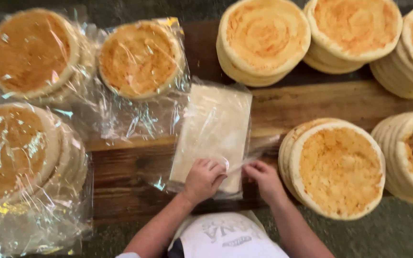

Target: The person places pre-sauced pizza bases one by one into plastic bags on a wooden table and then stacks the bagged bases.

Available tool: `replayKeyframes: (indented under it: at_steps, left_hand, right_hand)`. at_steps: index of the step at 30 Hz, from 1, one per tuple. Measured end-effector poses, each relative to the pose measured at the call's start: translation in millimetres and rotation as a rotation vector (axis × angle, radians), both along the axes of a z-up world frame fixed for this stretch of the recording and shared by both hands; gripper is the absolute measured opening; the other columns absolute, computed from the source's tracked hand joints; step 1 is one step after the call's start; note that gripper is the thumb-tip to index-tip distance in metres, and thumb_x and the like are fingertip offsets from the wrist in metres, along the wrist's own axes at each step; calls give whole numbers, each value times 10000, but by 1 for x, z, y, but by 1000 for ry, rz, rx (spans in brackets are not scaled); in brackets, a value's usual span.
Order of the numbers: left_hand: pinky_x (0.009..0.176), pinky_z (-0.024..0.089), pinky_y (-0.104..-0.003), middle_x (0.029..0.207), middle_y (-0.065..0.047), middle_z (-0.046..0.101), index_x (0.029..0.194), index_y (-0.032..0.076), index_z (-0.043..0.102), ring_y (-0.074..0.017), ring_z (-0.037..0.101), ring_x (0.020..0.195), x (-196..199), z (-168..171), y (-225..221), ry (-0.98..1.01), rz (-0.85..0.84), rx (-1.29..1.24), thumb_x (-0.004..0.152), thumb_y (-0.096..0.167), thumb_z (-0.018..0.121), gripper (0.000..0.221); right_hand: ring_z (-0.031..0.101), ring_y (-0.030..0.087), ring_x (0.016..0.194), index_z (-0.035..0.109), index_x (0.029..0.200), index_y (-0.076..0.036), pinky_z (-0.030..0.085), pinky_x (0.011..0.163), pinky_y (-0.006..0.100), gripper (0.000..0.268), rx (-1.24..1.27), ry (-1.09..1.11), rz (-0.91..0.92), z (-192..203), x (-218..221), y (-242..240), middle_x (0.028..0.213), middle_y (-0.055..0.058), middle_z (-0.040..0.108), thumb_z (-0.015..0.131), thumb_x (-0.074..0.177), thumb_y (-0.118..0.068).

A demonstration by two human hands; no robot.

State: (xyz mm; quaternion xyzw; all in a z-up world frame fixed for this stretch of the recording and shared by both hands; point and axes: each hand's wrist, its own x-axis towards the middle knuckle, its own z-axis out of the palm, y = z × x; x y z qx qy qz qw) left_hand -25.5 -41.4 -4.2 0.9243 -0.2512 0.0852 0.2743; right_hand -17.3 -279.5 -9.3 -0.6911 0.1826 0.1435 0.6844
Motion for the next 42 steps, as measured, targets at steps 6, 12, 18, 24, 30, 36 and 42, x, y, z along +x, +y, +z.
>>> replayKeyframes:
  at_steps: [6, 12, 18, 24, 30, 36, 42]
  left_hand:
    - [1194, 221, -640, 1442, -146, 544, 1387, 160, 585, -368, 404, 1448, -21, 7, 26, 129, 216, 199, 827, 584, 720, 716]
    - [1219, 216, -583, 1453, -113, 559, 1370, 165, 606, -311, 434, 1442, -19, -5, 40, 71, 180, 175, 848, 623, 663, 697]
    - [1223, 185, -589, 1499, -88, 521, 1405, 229, 591, -300, 396, 1467, -7, -10, 36, 57, 171, 162, 947, 683, 486, 653]
    - [1214, 208, -601, 1530, -87, 513, 1434, 249, 580, -293, 400, 1473, 17, -18, 30, 7, 64, 186, 958, 682, 445, 657]
    - [744, 534, -500, 813, -81, 682, 1055, 234, 691, -331, 728, 797, 30, 25, 3, 240, 128, 166, 892, 642, 577, 454]
    - [627, 619, -282, 772, 20, 764, 953, 203, 790, -122, 741, 709, 19, 65, -2, 1135, 282, -650, 772, 217, 843, 189]
    - [512, 617, -352, 636, -59, 644, 834, 119, 611, -199, 676, 519, 53, 78, 36, 1140, 831, -1778, 958, 80, 592, 131]
  right_hand:
    - [680, 224, 1021, 559, 1300, -87, 590, 784, 317, 436, 259, 16, -171, 13, 13, -4, 1189, 88, 622, 731, 899, -83]
    - [522, 194, 504, 727, 973, 26, 443, 468, 317, 126, 297, 27, -113, 7, 28, 5, 646, 90, 506, 768, 854, 25]
    - [617, 189, 547, 736, 1050, 19, 500, 513, 287, 139, 285, 101, -116, 15, 5, 13, 734, 138, 679, 723, 921, -33]
    - [491, 202, 361, 703, 868, 37, 405, 333, 296, 60, 272, 55, -227, -10, -3, 6, 546, 134, 503, 749, 887, 4]
    - [495, 175, 329, 640, 727, -49, 365, 318, 245, 212, 222, 93, -397, -16, -17, 42, 507, 94, 473, 759, 901, -26]
    - [439, 183, 279, 581, 729, -39, 358, 263, 285, 288, 362, 187, -344, 9, -24, 79, 484, 106, 490, 741, 960, -103]
    - [381, 226, 218, 641, 710, -33, 235, 244, 316, 306, 35, 170, -326, 57, -30, 62, 340, 168, 390, 678, 963, -200]
